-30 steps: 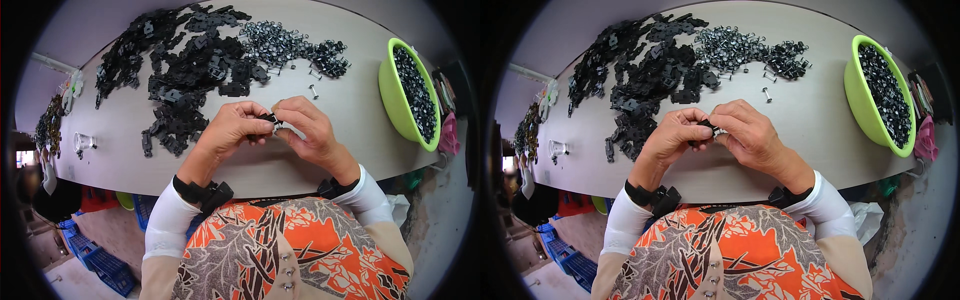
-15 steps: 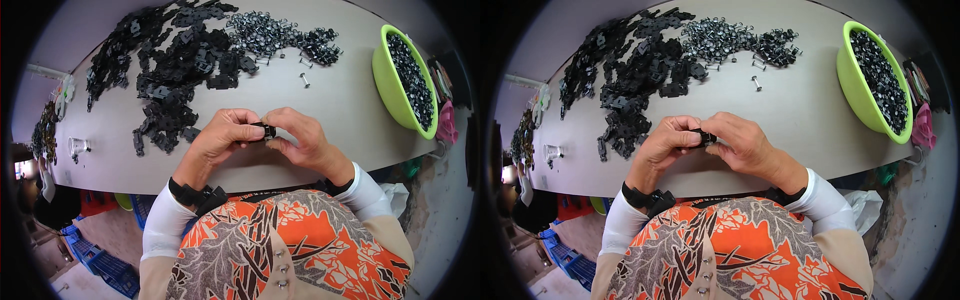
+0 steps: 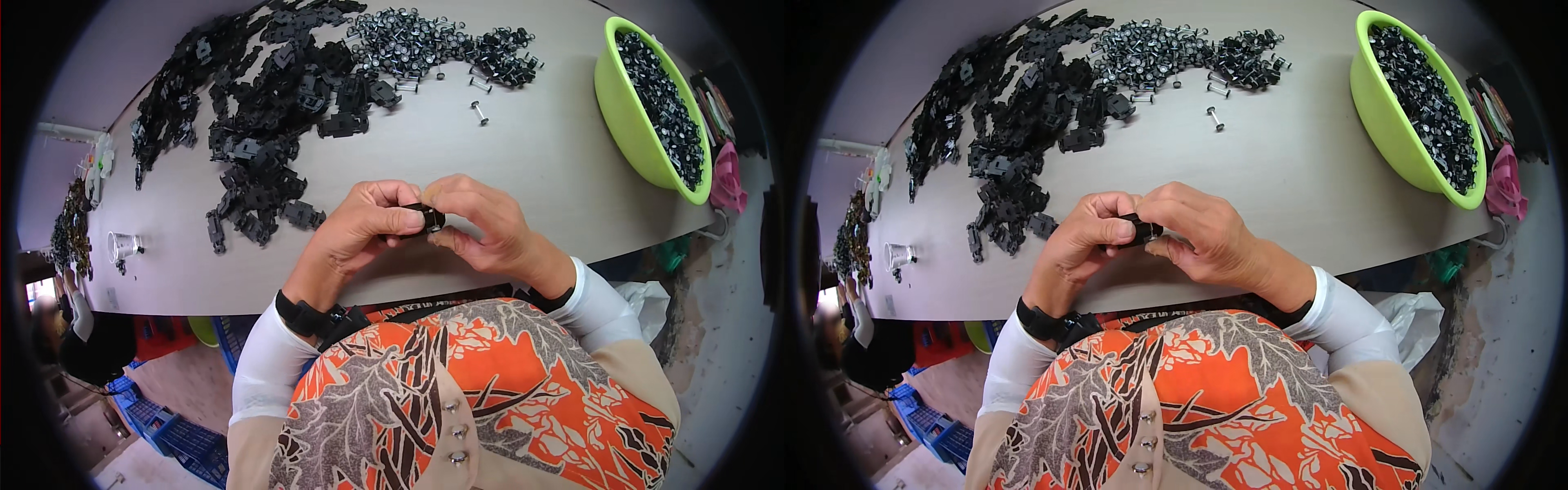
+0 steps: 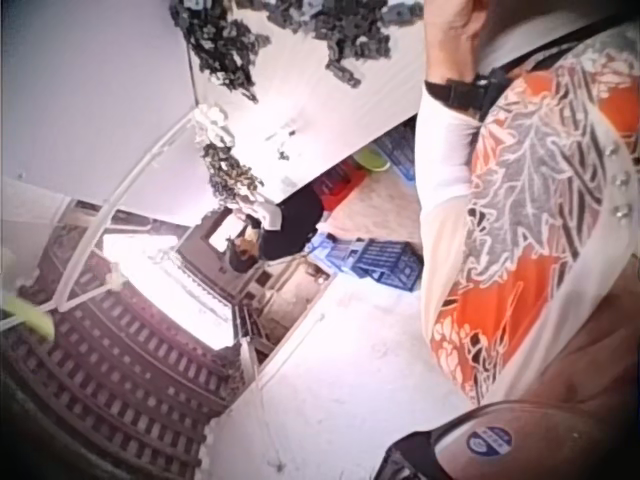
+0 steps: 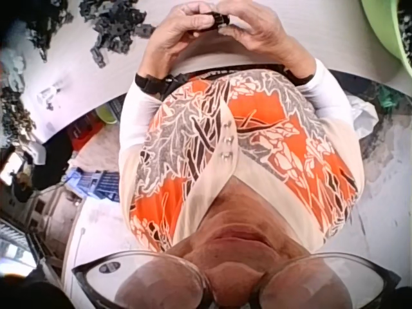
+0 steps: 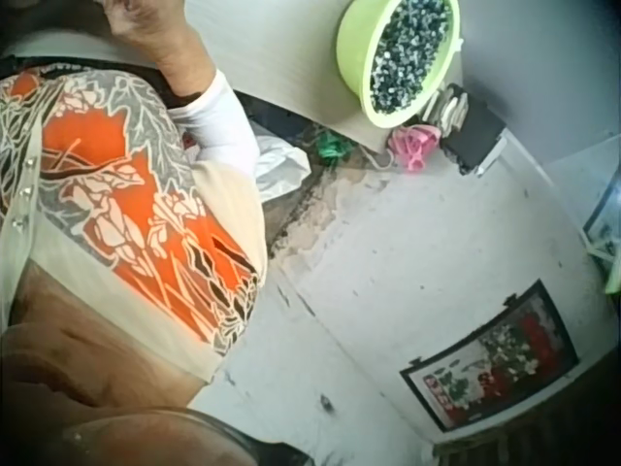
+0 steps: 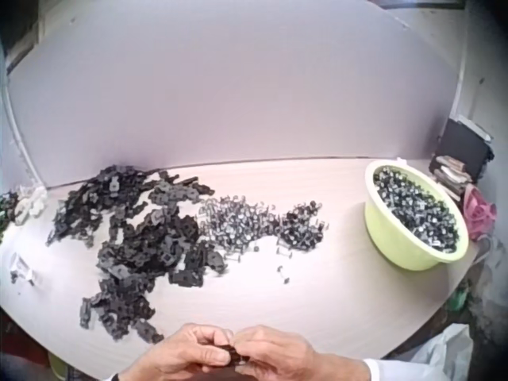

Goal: The person assembles small black plastic components by hand at a table. They repeatedly pick up a plastic housing and a metal pin, insert the pin into the housing, and place the assembled unit on the table. The person works continuously through the clip, handling the parts one at a time.

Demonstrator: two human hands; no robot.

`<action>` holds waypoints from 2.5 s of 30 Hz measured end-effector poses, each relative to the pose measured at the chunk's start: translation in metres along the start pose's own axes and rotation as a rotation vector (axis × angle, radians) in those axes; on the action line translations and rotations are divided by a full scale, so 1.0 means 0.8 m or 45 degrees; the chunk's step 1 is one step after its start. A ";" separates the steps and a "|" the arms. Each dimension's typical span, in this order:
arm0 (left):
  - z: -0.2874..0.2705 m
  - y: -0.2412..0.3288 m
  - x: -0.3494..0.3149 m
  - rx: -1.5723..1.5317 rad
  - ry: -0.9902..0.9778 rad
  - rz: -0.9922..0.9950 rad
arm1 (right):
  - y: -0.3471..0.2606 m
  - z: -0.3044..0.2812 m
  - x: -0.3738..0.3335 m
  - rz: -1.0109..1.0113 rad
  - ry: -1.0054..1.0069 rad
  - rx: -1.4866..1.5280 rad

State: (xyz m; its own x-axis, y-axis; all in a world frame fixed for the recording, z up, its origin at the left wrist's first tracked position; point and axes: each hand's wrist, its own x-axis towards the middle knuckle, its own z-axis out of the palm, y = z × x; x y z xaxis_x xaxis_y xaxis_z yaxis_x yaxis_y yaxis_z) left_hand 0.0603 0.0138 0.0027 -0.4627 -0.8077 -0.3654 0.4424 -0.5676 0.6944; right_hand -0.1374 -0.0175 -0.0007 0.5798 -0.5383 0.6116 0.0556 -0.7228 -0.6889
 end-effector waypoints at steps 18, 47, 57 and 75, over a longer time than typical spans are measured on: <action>0.026 0.004 0.039 0.238 0.145 -0.069 | 0.126 -0.174 0.023 0.533 0.359 -0.774; -0.025 -0.011 0.017 -0.260 -0.074 -0.052 | 0.001 -0.010 0.016 0.201 -0.140 -0.291; -0.004 -0.010 -0.011 0.060 0.099 0.114 | -0.017 0.005 0.029 0.220 -0.327 -0.299; -0.087 -0.064 -0.309 1.158 1.441 0.064 | 0.045 -0.046 0.051 0.451 -0.164 -0.499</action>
State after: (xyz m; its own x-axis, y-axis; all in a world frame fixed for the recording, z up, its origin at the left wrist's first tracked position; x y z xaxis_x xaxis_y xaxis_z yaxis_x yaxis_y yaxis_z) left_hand 0.2053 0.2316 0.0141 0.5706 -0.7586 -0.3146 -0.3899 -0.5873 0.7093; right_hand -0.1419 -0.0818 0.0137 0.6043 -0.7386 0.2989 -0.4544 -0.6276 -0.6322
